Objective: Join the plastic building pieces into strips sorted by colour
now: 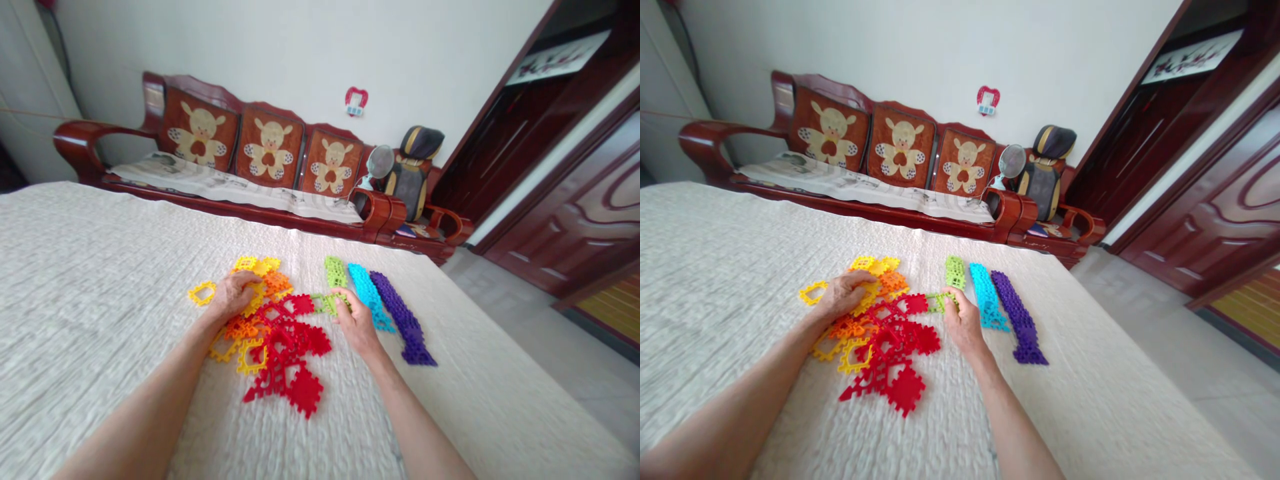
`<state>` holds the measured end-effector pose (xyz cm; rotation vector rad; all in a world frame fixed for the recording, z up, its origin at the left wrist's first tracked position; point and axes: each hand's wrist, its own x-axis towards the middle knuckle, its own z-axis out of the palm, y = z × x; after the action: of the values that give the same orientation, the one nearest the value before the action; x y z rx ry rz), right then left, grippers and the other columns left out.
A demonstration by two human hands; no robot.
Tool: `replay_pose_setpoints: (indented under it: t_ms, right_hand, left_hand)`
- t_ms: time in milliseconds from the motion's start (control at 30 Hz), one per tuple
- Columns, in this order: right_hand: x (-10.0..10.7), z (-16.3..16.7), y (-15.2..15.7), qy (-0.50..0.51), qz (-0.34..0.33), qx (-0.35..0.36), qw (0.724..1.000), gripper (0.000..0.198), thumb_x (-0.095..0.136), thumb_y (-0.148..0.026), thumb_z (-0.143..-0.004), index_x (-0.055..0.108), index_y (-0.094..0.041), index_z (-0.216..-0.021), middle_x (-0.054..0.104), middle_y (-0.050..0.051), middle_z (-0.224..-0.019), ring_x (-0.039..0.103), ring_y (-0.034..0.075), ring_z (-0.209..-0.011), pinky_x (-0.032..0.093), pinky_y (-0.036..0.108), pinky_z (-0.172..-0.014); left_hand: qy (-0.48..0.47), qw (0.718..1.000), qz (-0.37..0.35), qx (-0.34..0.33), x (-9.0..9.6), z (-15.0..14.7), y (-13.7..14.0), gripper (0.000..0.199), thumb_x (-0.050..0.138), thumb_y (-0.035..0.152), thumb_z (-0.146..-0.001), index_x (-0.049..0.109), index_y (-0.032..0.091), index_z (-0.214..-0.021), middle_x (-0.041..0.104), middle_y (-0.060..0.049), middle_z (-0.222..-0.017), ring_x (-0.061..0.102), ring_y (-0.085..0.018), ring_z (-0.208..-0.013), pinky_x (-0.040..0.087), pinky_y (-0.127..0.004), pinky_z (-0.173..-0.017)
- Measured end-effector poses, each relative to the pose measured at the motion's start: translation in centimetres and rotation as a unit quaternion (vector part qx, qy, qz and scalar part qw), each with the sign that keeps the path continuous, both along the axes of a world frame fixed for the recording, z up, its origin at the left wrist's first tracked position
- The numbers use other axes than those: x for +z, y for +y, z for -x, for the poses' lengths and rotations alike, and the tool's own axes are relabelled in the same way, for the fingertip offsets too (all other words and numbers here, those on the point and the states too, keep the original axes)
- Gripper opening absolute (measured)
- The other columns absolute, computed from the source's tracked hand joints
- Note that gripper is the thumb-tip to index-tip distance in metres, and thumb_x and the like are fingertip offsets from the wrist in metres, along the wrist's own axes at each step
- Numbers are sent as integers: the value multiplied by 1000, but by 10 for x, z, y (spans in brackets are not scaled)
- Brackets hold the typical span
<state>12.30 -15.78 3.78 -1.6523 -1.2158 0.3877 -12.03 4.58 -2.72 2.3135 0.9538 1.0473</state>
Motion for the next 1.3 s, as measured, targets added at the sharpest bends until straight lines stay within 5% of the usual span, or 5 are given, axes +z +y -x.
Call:
replay_pose_setpoints:
  t_ms: [100, 367, 900, 1100, 1300]
  right_hand:
    - [-5, -4, 1, 45, 15, 4, 999, 39, 48, -42, -88, 64, -18, -114, 65, 0, -77, 61, 16, -65, 58, 32, -63]
    - [-8, 3, -8, -269, -19, 169, 948, 47, 47, -9, -78, 62, -19, -121, 65, 12, -125, 58, 24, -120, 45, 44, -106]
    - [16, 16, -18, -291, 97, 236, 922, 34, 61, -15, -74, 64, -17, -108, 66, 10, -111, 61, 22, -104, 48, 38, -95]
    - [15, -4, -3, -268, 42, 84, 959, 41, 64, -30, -78, 59, -18, -118, 65, 11, -113, 61, 23, -102, 48, 38, -92]
    - [2, -38, 33, -333, 70, -95, 936, 43, 58, -40, -84, 60, -9, -113, 64, 17, -105, 59, 27, -97, 46, 41, -91]
  left_hand:
    - [-2, 1000, 0, 2, 1, 0, -1, 41, 44, 23, -69, 74, 21, -97, 74, -4, -106, 67, -23, -102, 51, -36, -98]
    - [13, 1000, -6, 6, 2, 0, -1, 42, 44, 22, -69, 74, 21, -98, 75, -4, -107, 67, -23, -104, 49, -38, -101]
    - [8, 1000, 29, -9, 13, 2, -8, 43, 45, 21, -66, 73, 22, -98, 75, -3, -105, 67, -23, -102, 49, -37, -101]
    - [-3, 1000, -3, -7, 5, -1, -3, 42, 43, 22, -68, 74, 20, -96, 75, -6, -106, 67, -24, -103, 49, -39, -100]
    - [-5, 1000, -15, -10, 5, -1, -3, 40, 43, 23, -68, 73, 20, -95, 75, -6, -106, 67, -23, -103, 50, -37, -100]
